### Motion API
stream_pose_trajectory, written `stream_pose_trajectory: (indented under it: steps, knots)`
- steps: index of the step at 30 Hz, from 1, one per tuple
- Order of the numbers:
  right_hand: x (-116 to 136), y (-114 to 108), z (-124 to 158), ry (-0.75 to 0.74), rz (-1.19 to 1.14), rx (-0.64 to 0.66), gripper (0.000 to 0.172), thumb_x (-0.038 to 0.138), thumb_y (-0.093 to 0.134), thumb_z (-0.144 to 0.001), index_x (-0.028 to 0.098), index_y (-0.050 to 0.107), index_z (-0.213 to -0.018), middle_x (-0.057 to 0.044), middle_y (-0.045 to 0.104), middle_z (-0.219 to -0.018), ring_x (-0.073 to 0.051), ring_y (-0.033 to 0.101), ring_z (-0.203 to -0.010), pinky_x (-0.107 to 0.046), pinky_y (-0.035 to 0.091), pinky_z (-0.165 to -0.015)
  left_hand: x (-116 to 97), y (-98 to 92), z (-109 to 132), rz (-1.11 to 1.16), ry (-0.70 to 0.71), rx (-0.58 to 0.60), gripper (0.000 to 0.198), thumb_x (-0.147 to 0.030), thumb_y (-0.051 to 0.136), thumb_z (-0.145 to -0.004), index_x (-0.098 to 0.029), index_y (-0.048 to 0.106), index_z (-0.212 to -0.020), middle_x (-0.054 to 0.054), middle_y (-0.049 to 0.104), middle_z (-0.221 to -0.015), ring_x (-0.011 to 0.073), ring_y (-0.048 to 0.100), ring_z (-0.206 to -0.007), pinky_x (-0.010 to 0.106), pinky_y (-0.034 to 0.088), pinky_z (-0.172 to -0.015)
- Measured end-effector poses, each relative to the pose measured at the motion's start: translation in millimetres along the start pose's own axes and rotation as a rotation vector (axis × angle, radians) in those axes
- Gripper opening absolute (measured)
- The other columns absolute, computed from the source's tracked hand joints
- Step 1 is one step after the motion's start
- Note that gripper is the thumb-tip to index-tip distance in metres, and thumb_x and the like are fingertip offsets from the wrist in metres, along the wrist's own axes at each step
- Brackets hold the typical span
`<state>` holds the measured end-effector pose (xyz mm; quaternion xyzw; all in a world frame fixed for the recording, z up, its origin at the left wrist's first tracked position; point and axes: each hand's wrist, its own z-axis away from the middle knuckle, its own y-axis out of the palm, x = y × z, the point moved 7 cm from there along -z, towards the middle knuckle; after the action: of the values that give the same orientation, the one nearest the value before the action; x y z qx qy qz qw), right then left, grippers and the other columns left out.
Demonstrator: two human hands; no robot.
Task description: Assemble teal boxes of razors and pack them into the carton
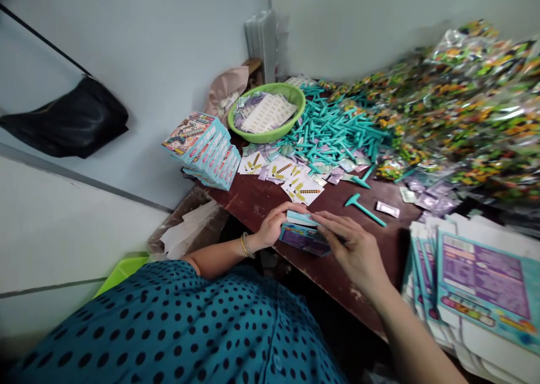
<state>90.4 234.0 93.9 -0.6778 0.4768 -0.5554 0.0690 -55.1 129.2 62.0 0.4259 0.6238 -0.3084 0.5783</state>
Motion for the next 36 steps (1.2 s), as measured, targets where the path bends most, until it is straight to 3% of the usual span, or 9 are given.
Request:
stream_pose_trajectory:
  steps: [9,13,15,17,20,23,25,30,36]
  knots:
    - [13.7,-3.7,-8.7,0.004,0.029,0.091,0.031,0.035,0.056,-0.103,0.031,0.076,-0.126,-0.005,0.077,-0.123,-0.028,0.074,-0.109,-0.045,0.06,-0.095,1.0,1.2,3.4,0.026,0.07,0.034,0.034,-0.036,0.046,-0.09,-0.02,0.072,-0.107,0.01,0.071,-0.122,0.0296,0.058,-0.129,0.044,0.04,-0.116]
    - [17.8,-5.7,-1.5,-0.092,0.203,0.176,0.035,0.038,0.052,-0.105,0.033,0.072,-0.132,-0.005,0.071,-0.135,-0.029,0.07,-0.116,-0.049,0.056,-0.097,6.1,-4.1,13.5,0.031,0.147,-0.069,0.05,-0.059,0.042,-0.097,-0.023,0.068,-0.121,0.012,0.065,-0.135,0.0304,0.055,-0.136,0.049,0.039,-0.119]
    - [20.1,-3.9,7.4,-0.159,0.236,0.212,0.035,0.04,0.051,-0.105,0.034,0.071,-0.134,-0.005,0.069,-0.139,-0.03,0.066,-0.122,-0.05,0.051,-0.103,7.8,-6.2,16.7,-0.128,0.191,-0.024,0.055,-0.073,0.052,-0.09,-0.026,0.07,-0.113,0.011,0.064,-0.139,0.0314,0.053,-0.139,0.053,0.035,-0.121]
    - [20.2,-2.0,15.1,-0.197,0.254,0.202,0.035,0.041,0.051,-0.105,0.033,0.071,-0.133,-0.005,0.068,-0.14,-0.03,0.064,-0.126,-0.05,0.048,-0.107,9.6,-6.1,16.6,-0.29,0.236,0.099,0.057,-0.079,0.066,-0.078,-0.028,0.073,-0.103,0.01,0.066,-0.137,0.0326,0.053,-0.139,0.056,0.033,-0.123]
    - [16.3,-0.3,18.1,-0.176,0.268,0.134,0.034,0.04,0.052,-0.106,0.031,0.072,-0.132,-0.006,0.072,-0.134,-0.027,0.068,-0.119,-0.044,0.053,-0.1,12.4,-11.7,12.0,-0.354,0.247,0.198,0.055,-0.074,0.072,-0.078,-0.028,0.074,-0.109,0.011,0.067,-0.135,0.0316,0.059,-0.132,0.054,0.039,-0.119]
    - [15.9,1.4,14.1,-0.169,0.255,0.093,0.034,0.038,0.052,-0.106,0.028,0.072,-0.132,-0.006,0.075,-0.126,-0.023,0.072,-0.111,-0.039,0.056,-0.096,12.2,-19.2,7.8,-0.347,0.269,0.16,0.05,-0.058,0.073,-0.087,-0.025,0.068,-0.124,0.014,0.068,-0.134,0.0299,0.061,-0.13,0.051,0.044,-0.116]
    - [16.8,1.6,11.8,-0.176,0.277,0.079,0.034,0.037,0.051,-0.106,0.028,0.072,-0.131,-0.006,0.075,-0.127,-0.023,0.072,-0.112,-0.04,0.055,-0.1,14.0,-21.3,8.3,-0.359,0.303,0.145,0.054,-0.055,0.077,-0.085,-0.025,0.064,-0.128,0.014,0.067,-0.134,0.03,0.062,-0.13,0.05,0.044,-0.116]
    - [17.6,1.3,13.7,-0.15,0.319,0.058,0.031,0.036,0.054,-0.104,0.031,0.073,-0.129,-0.004,0.073,-0.131,-0.025,0.07,-0.118,-0.045,0.053,-0.108,25.8,-25.9,14.2,-0.453,0.348,0.138,0.044,-0.055,0.076,-0.086,-0.028,0.065,-0.118,0.012,0.066,-0.137,0.028,0.062,-0.13,0.051,0.045,-0.116]
    - [20.9,2.2,14.6,-0.069,0.352,-0.097,0.03,0.03,0.059,-0.101,0.031,0.073,-0.127,-0.004,0.073,-0.131,-0.027,0.069,-0.122,-0.051,0.048,-0.117,31.0,-32.6,11.5,-0.402,0.308,0.057,0.036,-0.051,0.077,-0.086,-0.027,0.068,-0.111,0.011,0.068,-0.133,0.0274,0.063,-0.129,0.053,0.045,-0.116]
